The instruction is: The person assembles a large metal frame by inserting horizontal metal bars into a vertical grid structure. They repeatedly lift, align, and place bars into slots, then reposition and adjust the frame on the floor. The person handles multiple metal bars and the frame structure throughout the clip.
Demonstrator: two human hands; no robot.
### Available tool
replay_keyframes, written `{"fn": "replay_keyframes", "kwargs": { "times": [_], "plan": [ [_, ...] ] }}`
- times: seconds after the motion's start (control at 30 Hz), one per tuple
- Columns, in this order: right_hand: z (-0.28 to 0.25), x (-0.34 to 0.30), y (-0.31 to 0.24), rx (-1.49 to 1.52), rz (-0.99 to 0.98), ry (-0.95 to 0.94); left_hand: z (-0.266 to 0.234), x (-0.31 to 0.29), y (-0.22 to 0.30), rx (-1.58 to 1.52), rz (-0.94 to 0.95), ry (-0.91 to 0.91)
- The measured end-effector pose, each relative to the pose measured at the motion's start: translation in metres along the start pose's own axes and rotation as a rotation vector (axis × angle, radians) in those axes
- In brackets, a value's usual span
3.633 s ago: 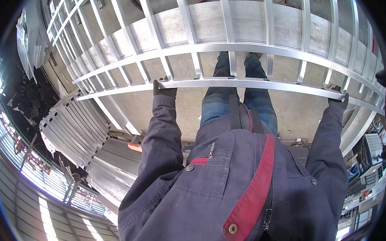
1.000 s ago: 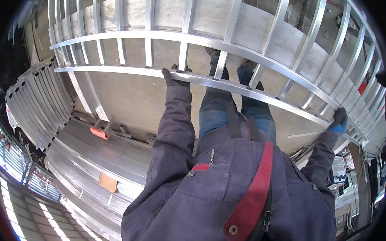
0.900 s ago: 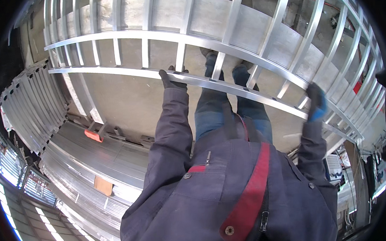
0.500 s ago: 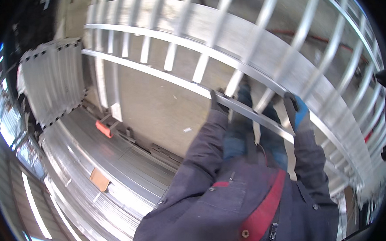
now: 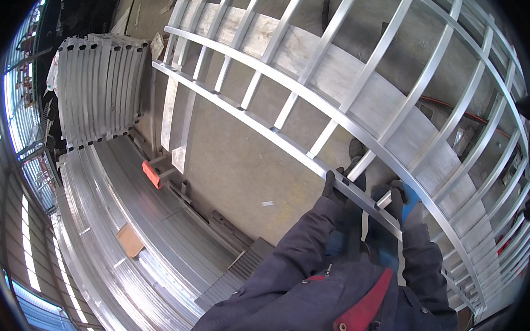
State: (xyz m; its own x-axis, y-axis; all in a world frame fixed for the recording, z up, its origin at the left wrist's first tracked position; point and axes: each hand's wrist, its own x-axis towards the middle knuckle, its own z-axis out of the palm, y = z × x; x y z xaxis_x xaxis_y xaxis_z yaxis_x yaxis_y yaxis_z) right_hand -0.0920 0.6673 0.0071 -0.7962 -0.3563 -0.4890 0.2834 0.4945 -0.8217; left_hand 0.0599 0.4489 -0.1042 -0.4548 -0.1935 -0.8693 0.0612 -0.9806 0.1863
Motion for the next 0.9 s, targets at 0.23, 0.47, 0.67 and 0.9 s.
{"fn": "replay_keyframes", "kwargs": {
  "times": [0.23,0.47,0.67,0.9],
  "plan": [
    [0.0,0.013,-0.017,-0.165,-0.061,-0.016,-0.004,0.0,-0.001,-0.01,-0.002,-0.035],
    [0.025,0.017,-0.035,-0.131,0.065,-0.02,0.002,-0.007,-0.001,0.031,-0.014,-0.003],
    [0.042,0.016,-0.022,-0.167,0.217,-0.094,0.006,-0.009,-0.001,-0.02,-0.011,0.002],
    [0.043,0.019,-0.015,-0.182,0.252,-0.17,0.022,-0.019,0.0,-0.052,-0.029,-0.002]
  ]
}}
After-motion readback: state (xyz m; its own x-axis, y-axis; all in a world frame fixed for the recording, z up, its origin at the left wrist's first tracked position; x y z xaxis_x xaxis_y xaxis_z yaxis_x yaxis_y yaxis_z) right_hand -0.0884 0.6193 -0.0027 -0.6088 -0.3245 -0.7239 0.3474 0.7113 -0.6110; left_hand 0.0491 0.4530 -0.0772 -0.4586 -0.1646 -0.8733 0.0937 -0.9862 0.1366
